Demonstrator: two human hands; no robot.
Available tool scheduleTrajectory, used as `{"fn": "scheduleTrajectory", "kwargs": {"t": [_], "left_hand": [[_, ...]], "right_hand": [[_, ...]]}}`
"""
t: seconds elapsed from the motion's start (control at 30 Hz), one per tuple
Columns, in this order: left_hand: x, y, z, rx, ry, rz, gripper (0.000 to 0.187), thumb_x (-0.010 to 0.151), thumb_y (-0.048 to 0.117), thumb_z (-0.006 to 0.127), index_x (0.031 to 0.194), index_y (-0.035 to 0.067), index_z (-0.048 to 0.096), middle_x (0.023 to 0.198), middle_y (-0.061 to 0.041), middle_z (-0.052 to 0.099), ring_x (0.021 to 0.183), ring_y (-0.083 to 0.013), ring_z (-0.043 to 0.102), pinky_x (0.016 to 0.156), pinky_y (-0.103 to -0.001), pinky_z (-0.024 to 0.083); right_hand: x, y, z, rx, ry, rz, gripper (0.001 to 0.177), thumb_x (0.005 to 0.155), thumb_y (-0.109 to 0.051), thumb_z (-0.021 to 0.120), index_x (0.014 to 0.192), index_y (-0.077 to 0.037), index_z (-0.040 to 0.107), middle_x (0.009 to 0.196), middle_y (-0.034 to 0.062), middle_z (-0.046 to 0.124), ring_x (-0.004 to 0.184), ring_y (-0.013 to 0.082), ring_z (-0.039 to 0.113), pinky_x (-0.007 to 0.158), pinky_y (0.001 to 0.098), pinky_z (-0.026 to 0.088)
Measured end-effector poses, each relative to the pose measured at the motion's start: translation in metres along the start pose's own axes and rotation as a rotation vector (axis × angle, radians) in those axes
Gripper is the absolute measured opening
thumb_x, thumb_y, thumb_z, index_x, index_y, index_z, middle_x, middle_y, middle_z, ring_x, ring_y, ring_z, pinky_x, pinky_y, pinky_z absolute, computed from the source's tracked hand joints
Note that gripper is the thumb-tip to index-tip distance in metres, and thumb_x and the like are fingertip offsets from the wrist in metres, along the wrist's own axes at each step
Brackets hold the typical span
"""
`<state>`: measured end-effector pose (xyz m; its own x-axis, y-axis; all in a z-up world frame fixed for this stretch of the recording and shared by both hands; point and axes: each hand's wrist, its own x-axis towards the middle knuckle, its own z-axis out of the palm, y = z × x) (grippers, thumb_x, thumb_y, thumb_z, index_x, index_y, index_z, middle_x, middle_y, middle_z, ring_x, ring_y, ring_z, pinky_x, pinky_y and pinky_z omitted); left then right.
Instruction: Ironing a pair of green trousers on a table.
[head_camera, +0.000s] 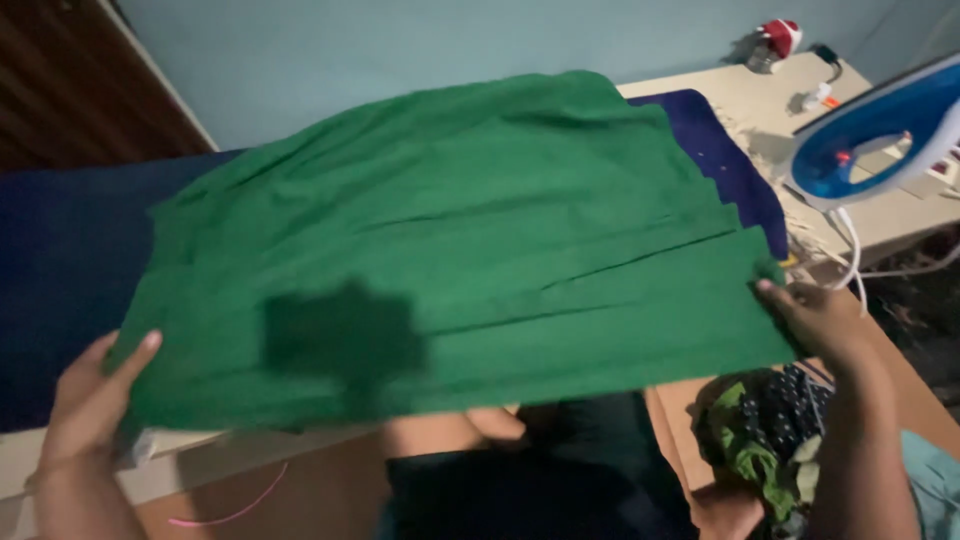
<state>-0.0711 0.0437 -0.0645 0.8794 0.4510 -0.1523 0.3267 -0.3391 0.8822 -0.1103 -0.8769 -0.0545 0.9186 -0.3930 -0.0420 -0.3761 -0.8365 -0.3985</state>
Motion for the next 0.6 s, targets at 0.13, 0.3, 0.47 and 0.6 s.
{"fn": "scheduleTrajectory", "kwargs": {"t": [0.13, 0.3, 0.47, 0.6], "left_hand": [[0.002, -0.053, -0.004, 0.065, 0.053, -0.049, 0.064, 0.091, 0.031, 0.078, 0.146, 0.004, 0.061, 0.118, -0.017, 0.070, 0.097, -0.0293, 0.068, 0.080, -0.046, 0.056], [0.074, -0.085, -0.001, 0.335, 0.146, 0.059, 0.066, 0.102, 0.041, 0.080, 0.147, -0.002, 0.060, 0.112, -0.029, 0.072, 0.097, -0.0373, 0.070, 0.083, -0.050, 0.057], [0.095, 0.024, 0.032, 0.407, 0.104, -0.136, 0.072, 0.098, 0.058, 0.073, 0.149, 0.008, 0.064, 0.134, -0.027, 0.065, 0.114, -0.0472, 0.062, 0.087, -0.066, 0.051], [0.106, 0.034, 0.034, 0.239, 0.062, -0.229, 0.088, 0.089, 0.056, 0.080, 0.155, 0.005, 0.051, 0.148, -0.024, 0.055, 0.130, -0.0434, 0.054, 0.101, -0.063, 0.044]], "right_hand": [[-0.041, -0.005, 0.015, 0.183, 0.015, 0.065, 0.049, 0.094, -0.046, 0.070, 0.106, 0.001, 0.074, 0.078, 0.0141, 0.069, 0.070, 0.0222, 0.061, 0.063, 0.0394, 0.050], [-0.019, -0.007, 0.015, 0.270, 0.137, -0.084, 0.047, 0.095, -0.044, 0.071, 0.111, 0.000, 0.070, 0.095, 0.0130, 0.074, 0.087, 0.0203, 0.068, 0.075, 0.0367, 0.053], [0.036, -0.089, 0.009, 0.262, 0.362, -0.128, 0.044, 0.104, -0.043, 0.061, 0.120, -0.003, 0.070, 0.104, 0.0178, 0.074, 0.095, 0.0299, 0.071, 0.082, 0.0402, 0.053], [0.096, -0.082, 0.026, -0.109, 0.293, -0.038, 0.057, 0.108, -0.055, 0.064, 0.113, 0.001, 0.073, 0.098, 0.0272, 0.073, 0.094, 0.0435, 0.068, 0.082, 0.0481, 0.052]]}}
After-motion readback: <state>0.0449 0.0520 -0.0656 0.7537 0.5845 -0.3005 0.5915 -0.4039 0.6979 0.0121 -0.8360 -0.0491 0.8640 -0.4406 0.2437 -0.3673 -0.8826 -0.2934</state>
